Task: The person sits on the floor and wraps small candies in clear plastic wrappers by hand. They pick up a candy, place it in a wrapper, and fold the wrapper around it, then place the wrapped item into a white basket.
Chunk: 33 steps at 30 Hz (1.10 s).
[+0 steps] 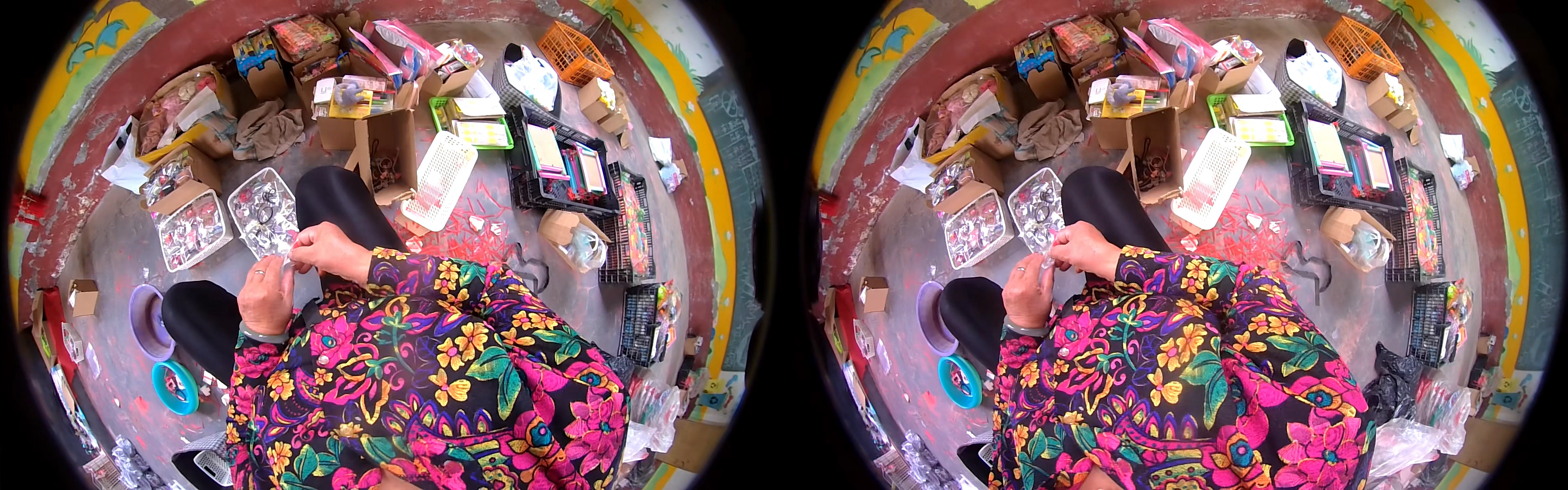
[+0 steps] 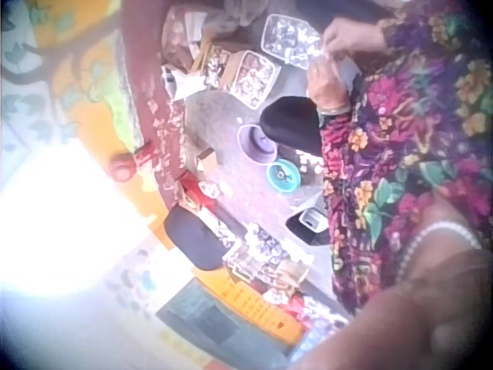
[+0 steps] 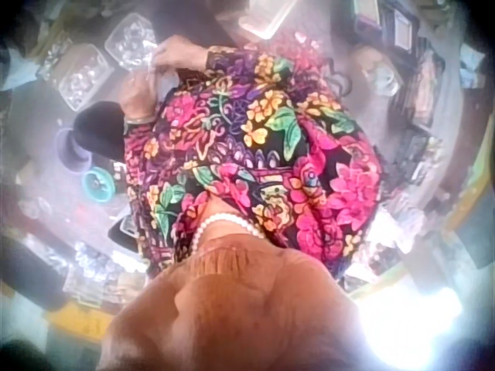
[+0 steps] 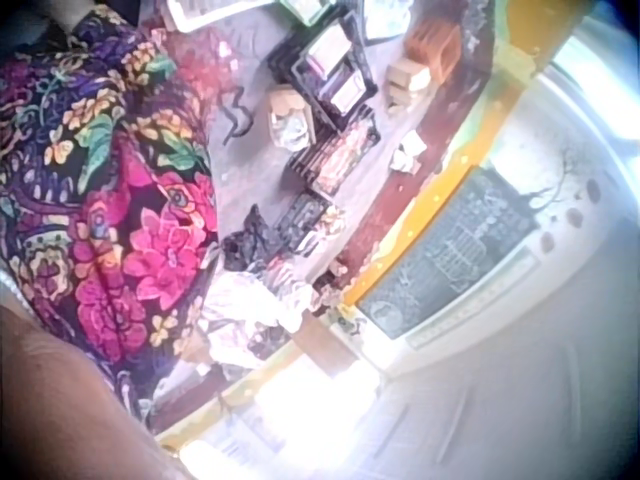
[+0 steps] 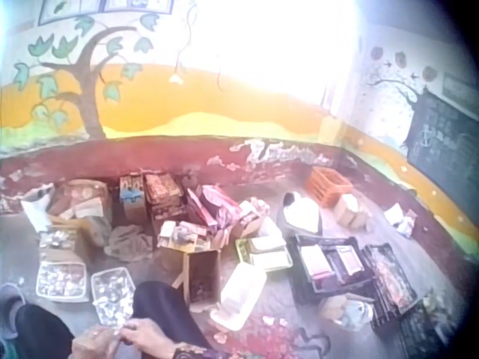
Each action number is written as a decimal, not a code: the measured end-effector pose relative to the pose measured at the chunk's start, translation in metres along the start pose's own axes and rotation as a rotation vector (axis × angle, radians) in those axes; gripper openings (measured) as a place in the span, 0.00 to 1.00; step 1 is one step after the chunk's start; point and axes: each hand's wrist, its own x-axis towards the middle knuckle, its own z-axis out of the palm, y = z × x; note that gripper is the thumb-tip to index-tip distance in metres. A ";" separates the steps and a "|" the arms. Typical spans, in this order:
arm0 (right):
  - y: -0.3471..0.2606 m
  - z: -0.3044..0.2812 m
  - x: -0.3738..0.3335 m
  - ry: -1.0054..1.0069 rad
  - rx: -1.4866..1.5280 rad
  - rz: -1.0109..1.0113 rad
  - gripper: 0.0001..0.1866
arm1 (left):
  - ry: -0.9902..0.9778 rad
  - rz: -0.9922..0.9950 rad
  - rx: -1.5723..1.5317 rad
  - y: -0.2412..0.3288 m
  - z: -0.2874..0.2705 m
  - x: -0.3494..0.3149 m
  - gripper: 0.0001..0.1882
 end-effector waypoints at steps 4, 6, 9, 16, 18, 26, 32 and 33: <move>-0.013 -0.008 -0.008 0.021 -0.738 -0.449 0.10 | 0.083 -0.069 -0.271 -0.001 -0.006 0.006 0.21; -0.016 -0.012 -0.009 -0.114 -1.051 -0.551 0.07 | 0.065 -0.191 -0.426 0.011 -0.016 0.012 0.23; -0.030 -0.011 -0.016 -0.234 -1.072 -0.715 0.06 | -0.113 -0.218 -0.685 -0.007 -0.003 -0.002 0.23; -0.028 -0.006 -0.018 0.052 -0.844 -0.825 0.03 | -0.153 -0.581 -1.310 -0.016 0.009 -0.012 0.07; -0.026 -0.004 -0.019 0.064 -0.769 -0.843 0.03 | -0.113 -0.618 -1.262 -0.016 0.008 -0.011 0.05; -0.023 0.003 -0.023 -0.025 -0.844 -0.957 0.05 | -0.022 -0.563 -1.141 -0.023 0.018 -0.016 0.07; -0.023 -0.003 -0.027 -0.041 -0.858 -0.910 0.05 | 0.012 -0.626 -1.245 -0.021 0.022 -0.015 0.11; -0.022 -0.003 -0.028 -0.030 -0.864 -0.902 0.05 | 0.017 -0.624 -1.228 -0.019 0.022 -0.015 0.12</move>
